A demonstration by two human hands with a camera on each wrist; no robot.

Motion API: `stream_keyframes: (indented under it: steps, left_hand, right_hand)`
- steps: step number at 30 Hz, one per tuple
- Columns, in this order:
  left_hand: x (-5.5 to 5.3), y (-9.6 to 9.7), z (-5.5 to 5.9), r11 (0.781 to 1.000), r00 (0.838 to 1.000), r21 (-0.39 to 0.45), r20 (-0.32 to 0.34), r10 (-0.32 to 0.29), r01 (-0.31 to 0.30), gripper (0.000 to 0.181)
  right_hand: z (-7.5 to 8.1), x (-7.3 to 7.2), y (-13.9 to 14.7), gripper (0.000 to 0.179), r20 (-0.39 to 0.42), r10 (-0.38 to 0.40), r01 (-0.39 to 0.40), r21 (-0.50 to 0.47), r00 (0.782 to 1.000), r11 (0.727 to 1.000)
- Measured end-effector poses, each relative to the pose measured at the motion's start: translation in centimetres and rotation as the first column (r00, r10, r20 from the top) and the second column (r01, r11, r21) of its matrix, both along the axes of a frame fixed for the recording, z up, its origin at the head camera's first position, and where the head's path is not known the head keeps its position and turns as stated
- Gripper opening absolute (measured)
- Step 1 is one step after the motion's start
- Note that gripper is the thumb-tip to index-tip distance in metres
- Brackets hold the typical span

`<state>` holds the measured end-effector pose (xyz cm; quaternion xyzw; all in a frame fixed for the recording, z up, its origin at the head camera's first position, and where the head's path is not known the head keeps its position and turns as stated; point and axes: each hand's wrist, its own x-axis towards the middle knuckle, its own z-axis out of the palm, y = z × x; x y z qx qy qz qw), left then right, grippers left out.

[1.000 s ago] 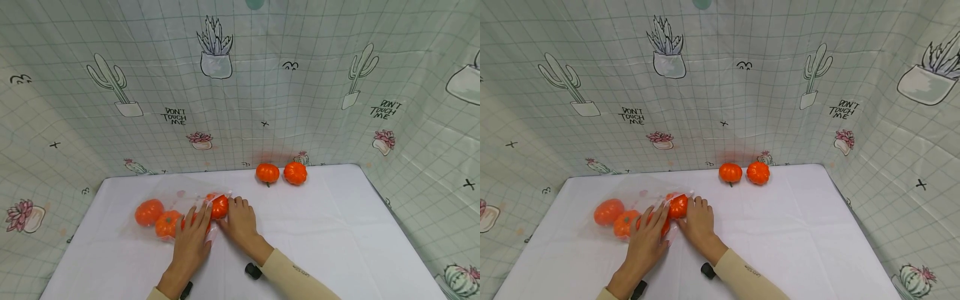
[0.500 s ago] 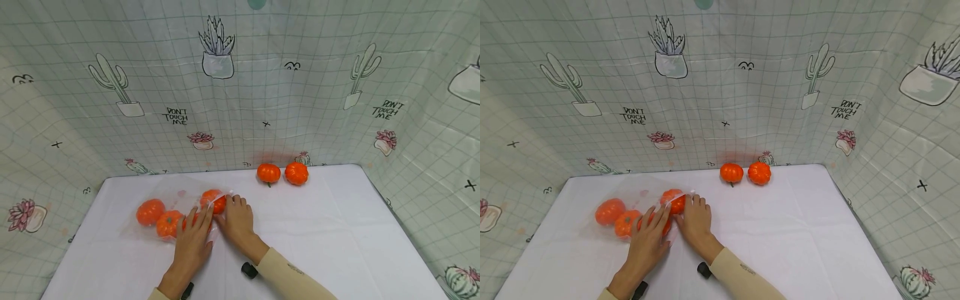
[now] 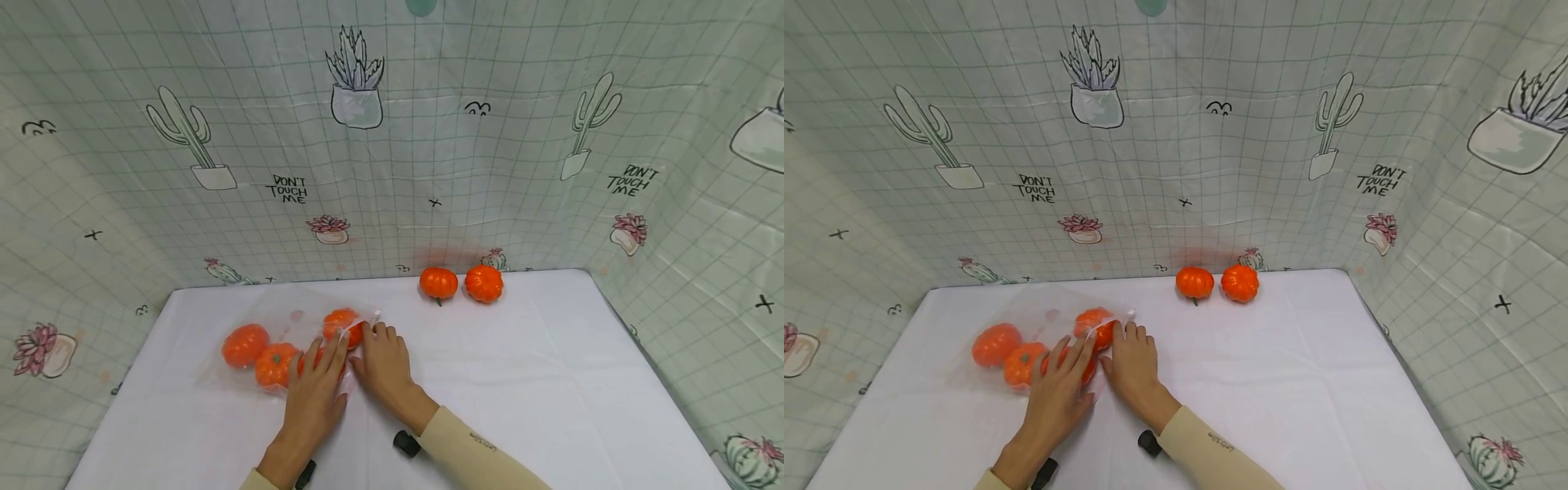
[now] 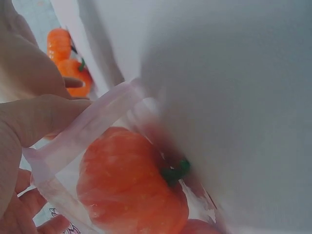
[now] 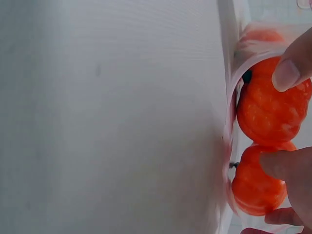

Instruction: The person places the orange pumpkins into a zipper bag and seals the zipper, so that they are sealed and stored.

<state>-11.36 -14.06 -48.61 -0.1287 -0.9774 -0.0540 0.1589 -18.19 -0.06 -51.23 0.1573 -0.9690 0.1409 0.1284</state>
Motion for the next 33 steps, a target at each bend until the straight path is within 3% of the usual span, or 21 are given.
stream_keyframes:
  steps: [15, 24, 33]
  left_hand:
    - [-0.1, -0.1, -0.2, 1.0, 0.999, 0.009, -0.029, -0.019, 0.02, 0.103]
    - [-0.1, -0.1, -0.1, 1.0, 1.0, 0.004, -0.023, -0.014, 0.014, 0.106]
    - [0.0, -0.1, -0.1, 1.0, 1.0, 0.025, -0.015, -0.013, 0.013, 0.104]
  right_hand:
    - [0.1, -0.3, 0.6, 0.058, -0.012, 0.073, -0.072, 0.079, 0.997, 0.994]
    - [0.6, -0.8, 3.7, 0.055, -0.008, 0.031, -0.032, -0.056, 0.999, 0.998]
    - [1.3, -2.3, 7.9, 0.049, -0.035, -0.068, 0.06, -0.192, 0.997, 0.98]
